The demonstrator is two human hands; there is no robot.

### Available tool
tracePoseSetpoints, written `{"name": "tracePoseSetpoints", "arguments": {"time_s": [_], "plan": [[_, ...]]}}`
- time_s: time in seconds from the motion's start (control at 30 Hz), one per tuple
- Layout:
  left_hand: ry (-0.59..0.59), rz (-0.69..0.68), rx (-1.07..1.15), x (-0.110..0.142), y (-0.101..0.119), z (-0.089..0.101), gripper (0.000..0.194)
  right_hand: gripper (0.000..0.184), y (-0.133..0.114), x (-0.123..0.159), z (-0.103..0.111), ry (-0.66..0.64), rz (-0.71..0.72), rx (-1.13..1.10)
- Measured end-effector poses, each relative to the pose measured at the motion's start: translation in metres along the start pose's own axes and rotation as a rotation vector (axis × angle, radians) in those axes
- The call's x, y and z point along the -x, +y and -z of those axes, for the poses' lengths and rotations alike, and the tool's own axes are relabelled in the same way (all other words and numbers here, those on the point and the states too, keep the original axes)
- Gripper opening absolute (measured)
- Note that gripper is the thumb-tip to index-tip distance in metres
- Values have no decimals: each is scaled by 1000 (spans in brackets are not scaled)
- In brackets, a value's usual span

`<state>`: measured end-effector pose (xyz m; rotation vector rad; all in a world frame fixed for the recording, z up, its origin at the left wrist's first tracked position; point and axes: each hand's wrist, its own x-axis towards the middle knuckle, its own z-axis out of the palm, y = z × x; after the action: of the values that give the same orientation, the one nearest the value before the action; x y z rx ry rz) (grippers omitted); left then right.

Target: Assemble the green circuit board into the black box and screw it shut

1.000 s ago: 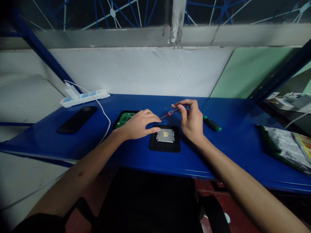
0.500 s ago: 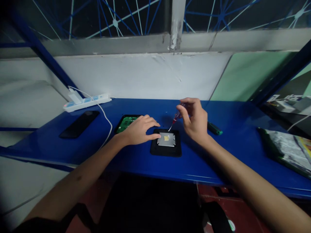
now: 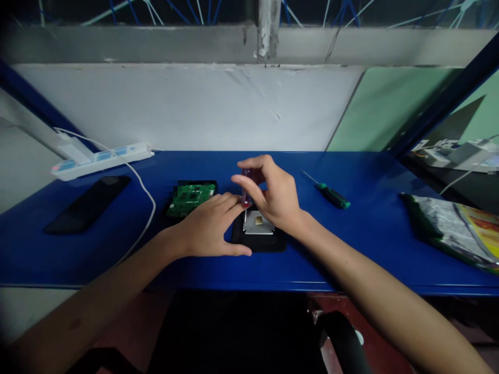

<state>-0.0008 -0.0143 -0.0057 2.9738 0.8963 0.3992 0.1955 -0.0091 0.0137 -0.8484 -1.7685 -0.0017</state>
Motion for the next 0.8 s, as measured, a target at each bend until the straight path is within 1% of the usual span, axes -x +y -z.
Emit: {"name": "tracePoseSetpoints", "arguments": {"time_s": [0.17,0.37,0.5,0.7,0.8], "plan": [[4,-24,-38,-1,4,0,101,20,1,1,-1,-1,37,9],[23,-23,-25,-2,3,-1,100,24,3,1,1,42,39,77],[20,-25,-23,-1,3,-2,101,24,3,1,0,52,72,63],[15,-28,-25,-1,3,-3,101,23,3,3,0,16,55,43],[17,-26,-22,-1,3,-3,101,20,2,3,1,-11,42,-17]]}}
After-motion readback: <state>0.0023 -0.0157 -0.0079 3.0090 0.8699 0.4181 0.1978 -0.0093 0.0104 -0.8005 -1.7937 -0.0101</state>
